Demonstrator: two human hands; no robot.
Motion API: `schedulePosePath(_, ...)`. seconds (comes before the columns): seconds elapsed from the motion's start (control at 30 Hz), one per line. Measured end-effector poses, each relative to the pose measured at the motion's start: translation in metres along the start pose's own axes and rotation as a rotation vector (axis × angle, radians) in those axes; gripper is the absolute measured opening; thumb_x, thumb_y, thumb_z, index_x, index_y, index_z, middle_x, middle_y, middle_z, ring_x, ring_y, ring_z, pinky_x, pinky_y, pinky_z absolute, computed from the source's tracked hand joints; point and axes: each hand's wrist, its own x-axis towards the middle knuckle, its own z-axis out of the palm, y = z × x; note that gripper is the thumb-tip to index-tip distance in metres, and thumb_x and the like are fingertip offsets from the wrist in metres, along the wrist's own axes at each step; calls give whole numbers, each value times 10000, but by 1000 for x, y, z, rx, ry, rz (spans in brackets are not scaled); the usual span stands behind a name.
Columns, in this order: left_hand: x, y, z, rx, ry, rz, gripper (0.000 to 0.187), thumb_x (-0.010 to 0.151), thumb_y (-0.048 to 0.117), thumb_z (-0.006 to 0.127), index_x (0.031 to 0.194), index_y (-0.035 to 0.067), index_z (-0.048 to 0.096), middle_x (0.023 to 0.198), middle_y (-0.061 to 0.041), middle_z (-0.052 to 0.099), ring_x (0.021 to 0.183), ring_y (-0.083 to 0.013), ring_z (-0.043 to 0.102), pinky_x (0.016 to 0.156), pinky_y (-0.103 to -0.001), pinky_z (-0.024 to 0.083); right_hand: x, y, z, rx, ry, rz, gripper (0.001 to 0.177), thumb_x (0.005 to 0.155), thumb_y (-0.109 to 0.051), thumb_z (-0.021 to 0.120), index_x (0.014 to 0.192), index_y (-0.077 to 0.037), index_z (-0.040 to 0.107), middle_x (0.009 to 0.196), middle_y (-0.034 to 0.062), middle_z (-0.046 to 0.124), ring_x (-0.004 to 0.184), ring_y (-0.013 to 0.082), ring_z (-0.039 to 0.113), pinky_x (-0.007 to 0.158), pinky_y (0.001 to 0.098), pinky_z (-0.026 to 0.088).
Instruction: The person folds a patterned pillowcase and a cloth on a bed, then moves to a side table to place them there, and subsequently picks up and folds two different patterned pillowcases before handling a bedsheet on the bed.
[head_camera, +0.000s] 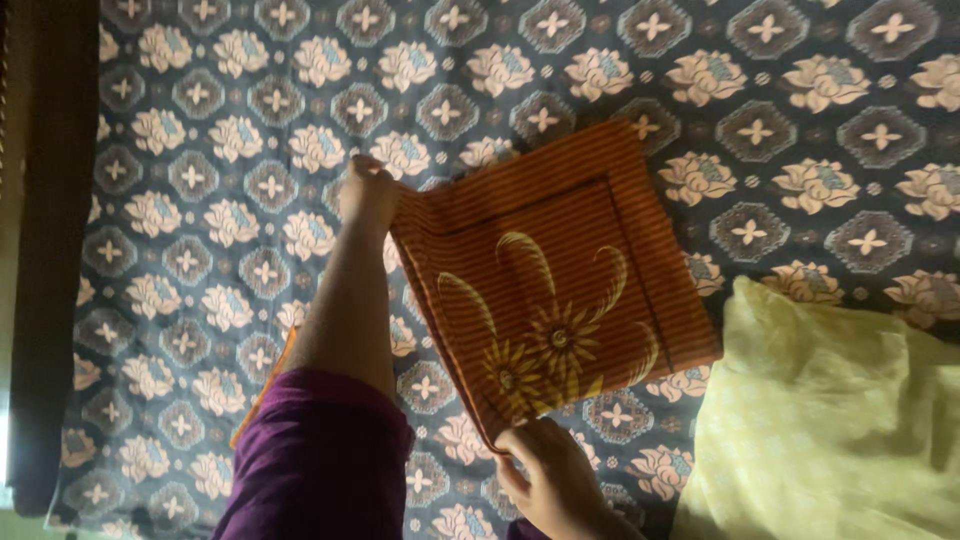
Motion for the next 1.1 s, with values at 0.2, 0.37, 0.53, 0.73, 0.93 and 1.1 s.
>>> schedulePosePath(0.2,-18,112,27,-701,-507,-249,187,1009,154,546,1191,113,558,808,-172,673,651,-316,699,570,-450,595,-30,56,-31,53,155,156,259,820,-59,750,1025,-10,600,944,125,698,870,240,742,737,354,628)
schedulePosePath(0.37,-20,137,109,-795,-555,2,120,995,48,550,1058,27,650,847,-119,741,746,-248,773,576,-367,602,-43,101,-97,-240,316,178,314,782,-50,701,1089,-9,645,925,154,702,834,308,702,700,428,571)
schedulePosePath(0.53,-35,167,170,-578,-375,248,165,954,149,638,1077,74,719,893,-133,741,810,-253,749,724,-405,618,-32,145,-157,-527,259,322,112,857,-170,716,968,-174,708,896,29,743,822,262,693,724,426,560)
schedulePosePath(0.73,-62,201,202,-226,-325,369,372,933,256,642,1286,140,655,1060,-166,760,954,-273,725,832,-414,573,-27,179,-168,-898,281,368,96,763,-262,742,857,-242,743,749,1,717,795,248,697,694,469,504)
schedulePosePath(0.93,-83,231,193,-466,-475,373,732,916,289,703,1491,93,294,1350,-174,592,1206,-316,604,968,-406,509,-36,213,-174,-666,241,457,139,824,-224,733,962,-235,753,930,-14,741,880,212,689,757,400,544)
schedulePosePath(1.1,-142,188,131,-438,-192,237,559,944,299,679,1399,57,464,1268,-200,648,1141,-372,645,927,-455,526,-24,219,-182,-750,311,357,182,816,-194,736,995,-171,712,1073,59,708,1004,285,668,834,435,541)
